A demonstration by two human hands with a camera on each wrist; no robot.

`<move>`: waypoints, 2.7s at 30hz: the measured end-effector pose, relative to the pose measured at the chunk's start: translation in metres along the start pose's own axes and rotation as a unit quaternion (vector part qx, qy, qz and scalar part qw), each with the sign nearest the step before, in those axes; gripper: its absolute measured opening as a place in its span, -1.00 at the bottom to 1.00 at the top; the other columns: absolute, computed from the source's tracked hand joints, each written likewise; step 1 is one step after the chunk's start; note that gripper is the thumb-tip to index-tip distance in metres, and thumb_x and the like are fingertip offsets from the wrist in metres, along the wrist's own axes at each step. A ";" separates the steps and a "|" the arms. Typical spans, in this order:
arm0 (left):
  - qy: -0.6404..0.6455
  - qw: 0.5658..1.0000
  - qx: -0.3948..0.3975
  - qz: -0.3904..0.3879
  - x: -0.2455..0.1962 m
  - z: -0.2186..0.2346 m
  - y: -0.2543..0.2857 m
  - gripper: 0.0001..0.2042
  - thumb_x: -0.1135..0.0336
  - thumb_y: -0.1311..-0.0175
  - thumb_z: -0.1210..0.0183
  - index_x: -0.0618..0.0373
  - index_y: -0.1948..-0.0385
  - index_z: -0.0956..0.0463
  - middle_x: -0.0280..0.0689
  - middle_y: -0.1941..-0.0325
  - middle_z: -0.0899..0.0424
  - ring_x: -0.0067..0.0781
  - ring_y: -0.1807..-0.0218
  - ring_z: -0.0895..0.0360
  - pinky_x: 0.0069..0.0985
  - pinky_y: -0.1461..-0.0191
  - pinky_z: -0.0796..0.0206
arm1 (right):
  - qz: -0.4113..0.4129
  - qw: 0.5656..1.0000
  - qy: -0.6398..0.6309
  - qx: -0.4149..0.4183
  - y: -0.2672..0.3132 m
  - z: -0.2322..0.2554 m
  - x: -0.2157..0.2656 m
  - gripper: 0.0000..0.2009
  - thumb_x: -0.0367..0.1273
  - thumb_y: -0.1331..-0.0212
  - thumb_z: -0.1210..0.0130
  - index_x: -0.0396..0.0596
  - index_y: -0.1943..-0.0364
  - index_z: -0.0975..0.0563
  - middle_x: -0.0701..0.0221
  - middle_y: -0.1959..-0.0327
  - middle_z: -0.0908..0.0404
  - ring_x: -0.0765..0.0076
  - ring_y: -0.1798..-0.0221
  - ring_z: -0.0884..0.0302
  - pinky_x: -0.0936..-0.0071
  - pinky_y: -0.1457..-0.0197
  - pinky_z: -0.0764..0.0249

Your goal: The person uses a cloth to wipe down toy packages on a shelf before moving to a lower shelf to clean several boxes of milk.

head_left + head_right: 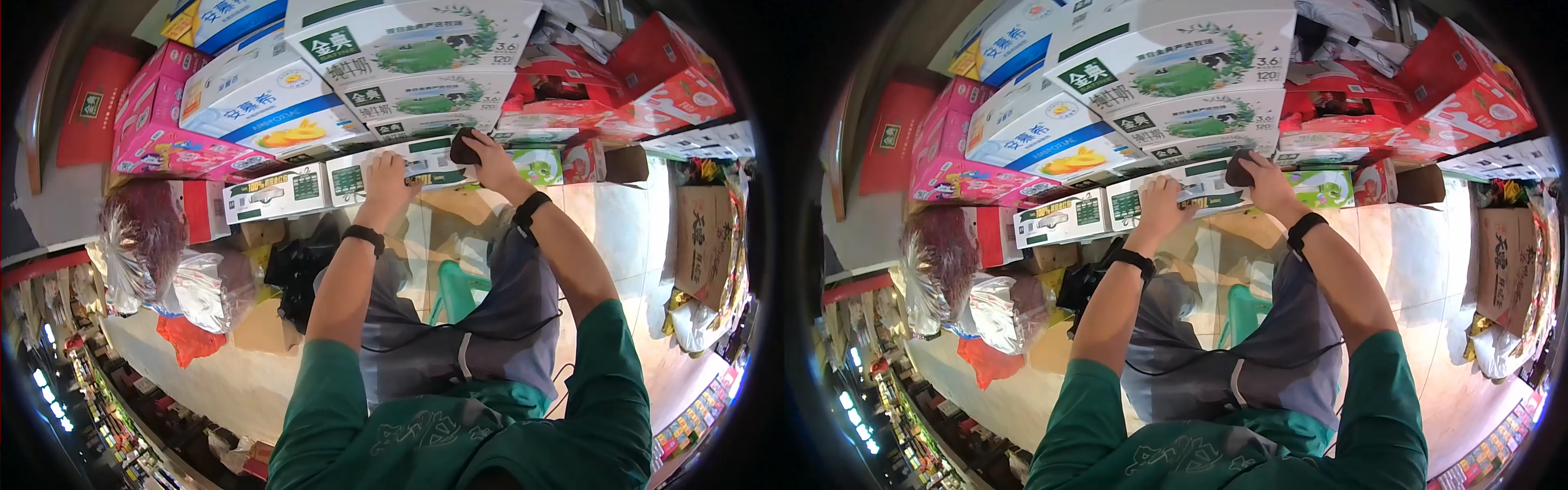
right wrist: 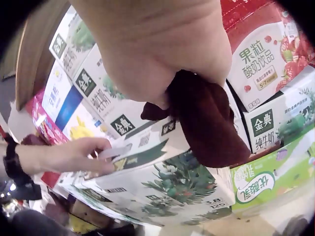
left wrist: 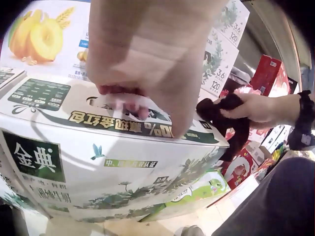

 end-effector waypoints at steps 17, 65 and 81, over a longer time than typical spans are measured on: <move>-0.047 0.967 0.239 -0.070 -0.012 -0.023 0.044 -0.79 0.14 0.04 -0.24 0.07 0.51 -0.62 -0.10 0.39 -0.62 0.00 0.23 -0.57 -0.18 0.17 -0.44 | -0.094 0.986 -0.112 0.078 -0.011 0.021 -0.015 -0.65 -0.32 -0.14 -0.15 -0.07 -0.02 -0.50 0.12 0.06 -0.56 -0.02 -0.02 -0.53 0.24 -0.09 -0.43; 0.099 0.962 0.205 -0.153 0.007 -0.032 0.034 -0.89 0.55 -0.05 -0.05 0.26 0.43 -0.56 -0.08 0.35 -0.62 -0.16 0.31 -0.62 -0.35 0.22 -0.48 | 0.042 0.970 -0.188 0.149 -0.033 -0.100 0.072 -0.66 -0.39 0.09 -0.26 -0.05 0.15 -0.51 0.18 0.25 -0.60 -0.03 0.10 -0.55 0.23 0.04 -0.47; 0.214 0.954 0.196 -0.069 0.018 -0.025 0.007 -0.81 0.52 0.08 -0.20 0.23 0.35 -0.54 -0.04 0.39 -0.60 0.03 0.26 -0.55 -0.23 0.25 -0.40 | -0.016 0.973 -0.071 0.220 0.020 -0.021 -0.021 -0.64 -0.34 0.12 -0.36 -0.12 0.22 -0.50 0.16 0.31 -0.59 -0.01 0.22 -0.56 0.24 0.18 -0.44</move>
Point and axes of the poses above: each hand's wrist, its own y-axis away from the middle knuckle, its own z-axis out of the back of the hand, x = y × z, the point moved 4 cm from there along -y, towards the middle knuckle
